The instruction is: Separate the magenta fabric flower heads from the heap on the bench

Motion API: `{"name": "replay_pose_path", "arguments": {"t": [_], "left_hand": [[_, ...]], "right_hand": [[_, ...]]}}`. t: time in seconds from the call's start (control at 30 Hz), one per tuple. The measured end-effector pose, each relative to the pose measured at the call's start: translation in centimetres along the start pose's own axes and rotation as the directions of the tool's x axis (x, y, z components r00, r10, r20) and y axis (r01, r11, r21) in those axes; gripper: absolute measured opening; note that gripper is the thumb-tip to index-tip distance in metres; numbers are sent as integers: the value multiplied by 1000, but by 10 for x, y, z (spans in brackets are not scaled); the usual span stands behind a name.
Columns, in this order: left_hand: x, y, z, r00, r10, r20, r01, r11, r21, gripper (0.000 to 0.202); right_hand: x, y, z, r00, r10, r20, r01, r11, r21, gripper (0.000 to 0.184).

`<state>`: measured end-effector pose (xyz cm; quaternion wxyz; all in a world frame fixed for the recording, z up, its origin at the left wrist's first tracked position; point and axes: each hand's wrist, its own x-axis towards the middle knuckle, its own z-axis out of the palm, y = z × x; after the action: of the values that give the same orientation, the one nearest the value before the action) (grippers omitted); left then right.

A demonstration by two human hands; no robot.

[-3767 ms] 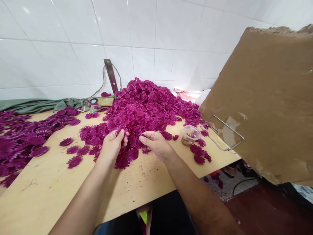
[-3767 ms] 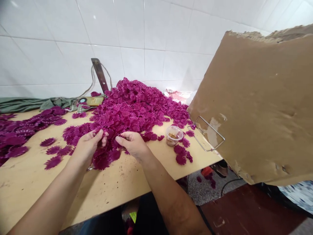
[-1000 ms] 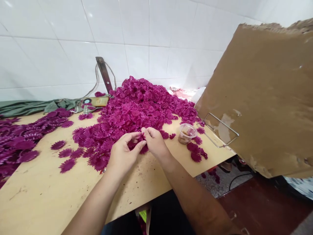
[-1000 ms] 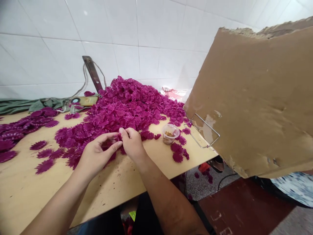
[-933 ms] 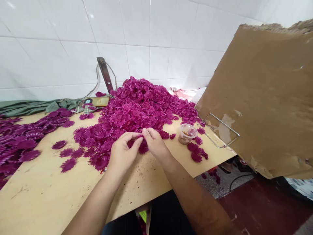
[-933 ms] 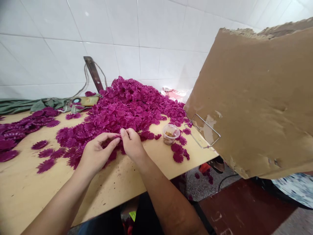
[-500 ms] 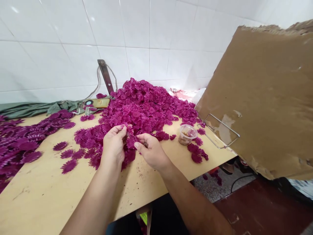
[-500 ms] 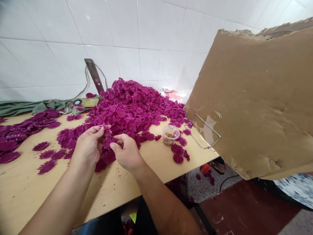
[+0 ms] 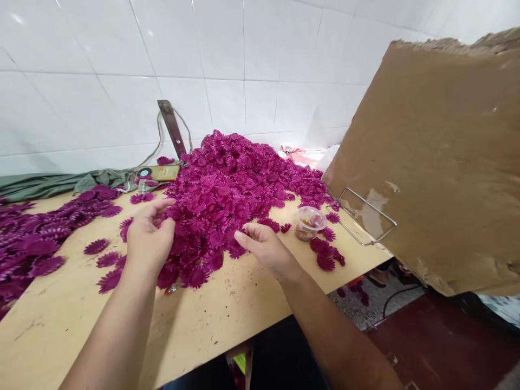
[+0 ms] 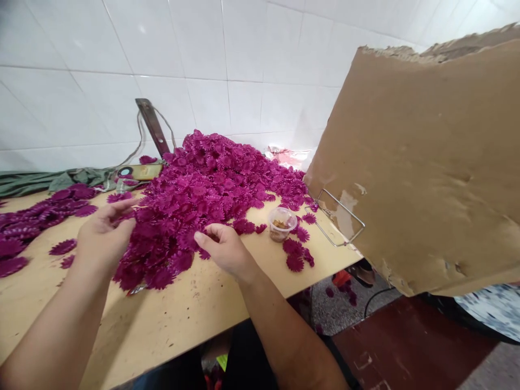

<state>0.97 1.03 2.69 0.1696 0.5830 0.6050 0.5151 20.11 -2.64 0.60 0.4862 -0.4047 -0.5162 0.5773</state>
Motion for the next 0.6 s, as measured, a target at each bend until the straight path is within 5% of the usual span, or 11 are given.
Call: {"name": "replay_pose_path", "arguments": {"t": [0.07,0.2,0.3,0.5,0.6], "left_hand": [[-16,9,4,994,-52,92,56,998,-36,28],[-43,31,17,947,75,314,-51,995,-83,24],[-50,39,24,906,63,418,-15,993,-117,21],[-46,32,31,934,-52,354,154,952,-266,15],[-36,23,34,956,-174,237,262,870,-418,14]], "right_hand": [[2,2,2,999,-25,-42,24,999,-27,31],[6,7,8,992,-78,-99,72,996,-60,37],[8,9,11,988,-85,-130,80,996,-45,40],[5,5,14,996,-81,-44,81,997,-5,36],[-5,5,20,998,-65,-3,64,996,-63,31]]}}
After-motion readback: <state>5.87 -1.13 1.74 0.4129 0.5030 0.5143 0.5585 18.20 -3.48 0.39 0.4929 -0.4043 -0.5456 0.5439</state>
